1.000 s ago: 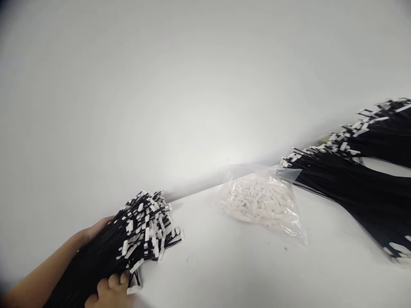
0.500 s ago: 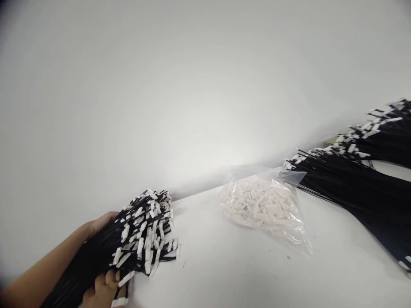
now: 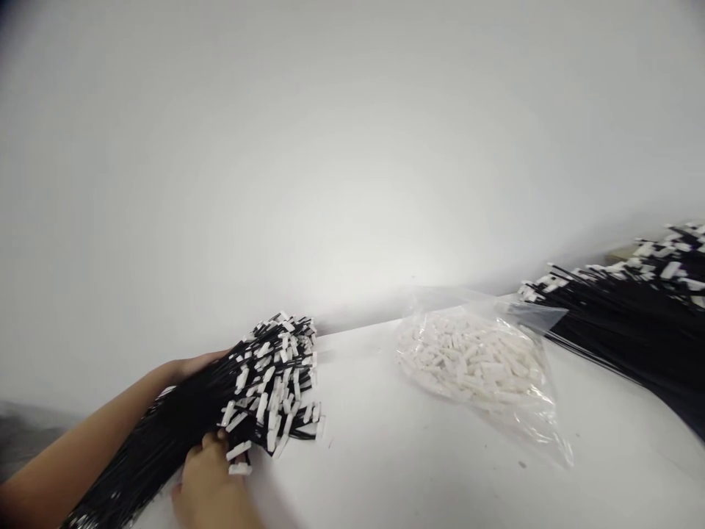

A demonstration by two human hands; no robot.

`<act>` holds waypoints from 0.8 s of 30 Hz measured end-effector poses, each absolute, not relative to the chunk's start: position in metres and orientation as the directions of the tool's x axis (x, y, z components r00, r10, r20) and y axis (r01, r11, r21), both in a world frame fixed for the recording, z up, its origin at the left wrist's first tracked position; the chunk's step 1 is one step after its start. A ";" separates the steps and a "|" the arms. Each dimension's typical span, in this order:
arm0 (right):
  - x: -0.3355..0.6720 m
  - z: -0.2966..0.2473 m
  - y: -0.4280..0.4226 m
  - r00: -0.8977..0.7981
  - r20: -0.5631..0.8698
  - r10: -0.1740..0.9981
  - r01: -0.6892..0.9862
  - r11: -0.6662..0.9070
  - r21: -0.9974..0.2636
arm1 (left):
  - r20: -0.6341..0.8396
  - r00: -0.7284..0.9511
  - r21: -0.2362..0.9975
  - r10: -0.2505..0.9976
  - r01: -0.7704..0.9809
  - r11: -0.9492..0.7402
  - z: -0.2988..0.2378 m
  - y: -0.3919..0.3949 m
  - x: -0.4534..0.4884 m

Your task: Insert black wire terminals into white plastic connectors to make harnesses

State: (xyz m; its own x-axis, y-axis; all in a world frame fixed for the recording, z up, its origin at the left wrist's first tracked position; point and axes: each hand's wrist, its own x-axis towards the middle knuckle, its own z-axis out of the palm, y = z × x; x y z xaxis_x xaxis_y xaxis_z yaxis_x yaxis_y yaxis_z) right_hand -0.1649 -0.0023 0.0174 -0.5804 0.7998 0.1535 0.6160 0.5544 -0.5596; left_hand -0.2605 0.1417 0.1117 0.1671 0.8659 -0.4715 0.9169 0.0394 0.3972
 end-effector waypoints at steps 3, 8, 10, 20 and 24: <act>-0.148 0.005 -0.001 -0.566 0.194 0.801 0.549 0.542 -0.636 | -0.596 0.172 0.497 0.784 0.846 0.192 0.103 0.133 -0.267; -0.120 -0.004 0.000 -0.547 0.205 0.812 0.441 0.487 -0.754 | -0.457 0.102 0.488 0.883 0.859 0.153 0.116 0.131 -0.275; -0.114 -0.002 0.000 -0.535 0.187 0.824 0.412 0.447 -0.794 | -0.353 0.105 0.489 0.930 0.868 0.087 0.129 0.128 -0.276; -0.105 0.002 0.007 -0.588 0.220 0.778 0.249 0.433 -0.866 | -0.049 0.370 0.450 0.928 0.837 -0.310 0.130 0.093 -0.237; -0.109 0.011 -0.011 -0.637 0.203 0.743 0.347 0.513 -0.785 | 0.069 0.344 0.426 0.937 0.839 -0.339 0.128 0.088 -0.228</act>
State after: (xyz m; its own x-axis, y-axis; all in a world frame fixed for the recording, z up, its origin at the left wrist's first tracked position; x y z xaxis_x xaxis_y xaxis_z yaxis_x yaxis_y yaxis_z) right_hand -0.1087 -0.0108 0.0109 -0.6375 0.7431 0.2033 0.3472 0.5127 -0.7852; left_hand -0.2285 0.0877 0.1282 0.3437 0.9365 0.0694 0.8387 -0.3394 0.4258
